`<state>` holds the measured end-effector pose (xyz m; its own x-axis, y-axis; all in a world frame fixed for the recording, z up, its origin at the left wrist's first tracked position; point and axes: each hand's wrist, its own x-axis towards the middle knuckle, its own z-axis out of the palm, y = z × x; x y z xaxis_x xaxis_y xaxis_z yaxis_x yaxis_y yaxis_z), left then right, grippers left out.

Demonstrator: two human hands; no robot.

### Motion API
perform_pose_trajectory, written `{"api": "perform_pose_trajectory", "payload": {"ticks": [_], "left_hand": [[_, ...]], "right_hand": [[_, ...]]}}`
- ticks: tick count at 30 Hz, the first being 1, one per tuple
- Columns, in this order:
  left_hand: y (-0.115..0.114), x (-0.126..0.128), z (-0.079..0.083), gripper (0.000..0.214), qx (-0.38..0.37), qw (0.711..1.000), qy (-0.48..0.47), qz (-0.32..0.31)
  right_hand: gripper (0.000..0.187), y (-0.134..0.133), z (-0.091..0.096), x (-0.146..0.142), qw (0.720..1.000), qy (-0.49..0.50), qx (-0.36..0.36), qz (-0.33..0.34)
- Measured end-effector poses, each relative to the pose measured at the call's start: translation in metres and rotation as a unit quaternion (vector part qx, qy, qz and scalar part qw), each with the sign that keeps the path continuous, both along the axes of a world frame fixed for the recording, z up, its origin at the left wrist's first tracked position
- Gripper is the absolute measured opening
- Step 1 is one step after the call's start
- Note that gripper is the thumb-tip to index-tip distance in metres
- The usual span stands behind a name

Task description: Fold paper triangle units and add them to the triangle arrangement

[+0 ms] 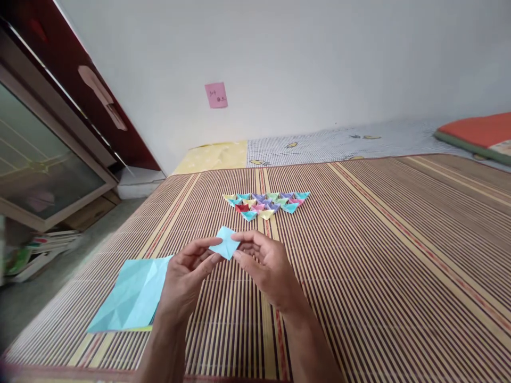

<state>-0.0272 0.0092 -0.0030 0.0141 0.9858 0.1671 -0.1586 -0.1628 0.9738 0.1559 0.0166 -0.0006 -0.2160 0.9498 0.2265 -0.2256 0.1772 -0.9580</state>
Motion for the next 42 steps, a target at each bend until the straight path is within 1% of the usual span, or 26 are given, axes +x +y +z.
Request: {"api": "perform_pose_trajectory", "payload": {"ticks": [6, 11, 16, 23, 29, 33, 38, 42], "left_hand": [[0.0, 0.0, 0.0, 0.019, 0.006, 1.0, -0.009, -0.009], [-0.002, 0.0, 0.003, 0.017, 0.001, 1.0, -0.004, -0.012], [-0.002, -0.001, 0.004, 0.017, 0.005, 1.0, 0.0, -0.013], [-0.002, 0.0, 0.005, 0.009, 0.043, 0.999, 0.022, 0.018], [-0.002, 0.004, 0.008, 0.008, 0.065, 0.996, 0.047, 0.039], [-0.001, 0.006, 0.008, 0.007, 0.074, 0.993, 0.07, 0.053], [-0.001, 0.012, 0.003, 0.007, 0.094, 0.992, 0.06, 0.062], [-0.002, 0.017, 0.0, 0.008, 0.077, 0.993, 0.04, 0.083]], "right_hand": [[0.029, 0.0, -0.001, 0.002, 1.0, -0.01, 0.02, -0.02], [0.024, 0.0, -0.001, 0.004, 0.999, -0.013, 0.025, -0.028], [0.022, -0.001, 0.001, 0.005, 1.0, -0.004, 0.018, -0.02], [0.012, -0.003, 0.002, 0.006, 0.998, -0.026, 0.04, -0.028], [0.012, -0.001, 0.0, 0.006, 0.998, -0.037, 0.037, -0.029], [0.011, 0.001, 0.0, 0.005, 0.997, -0.049, 0.058, -0.032], [0.007, 0.001, 0.001, 0.002, 0.994, -0.061, 0.077, -0.043], [0.01, 0.0, 0.0, -0.004, 0.989, -0.07, 0.108, -0.08]]}}
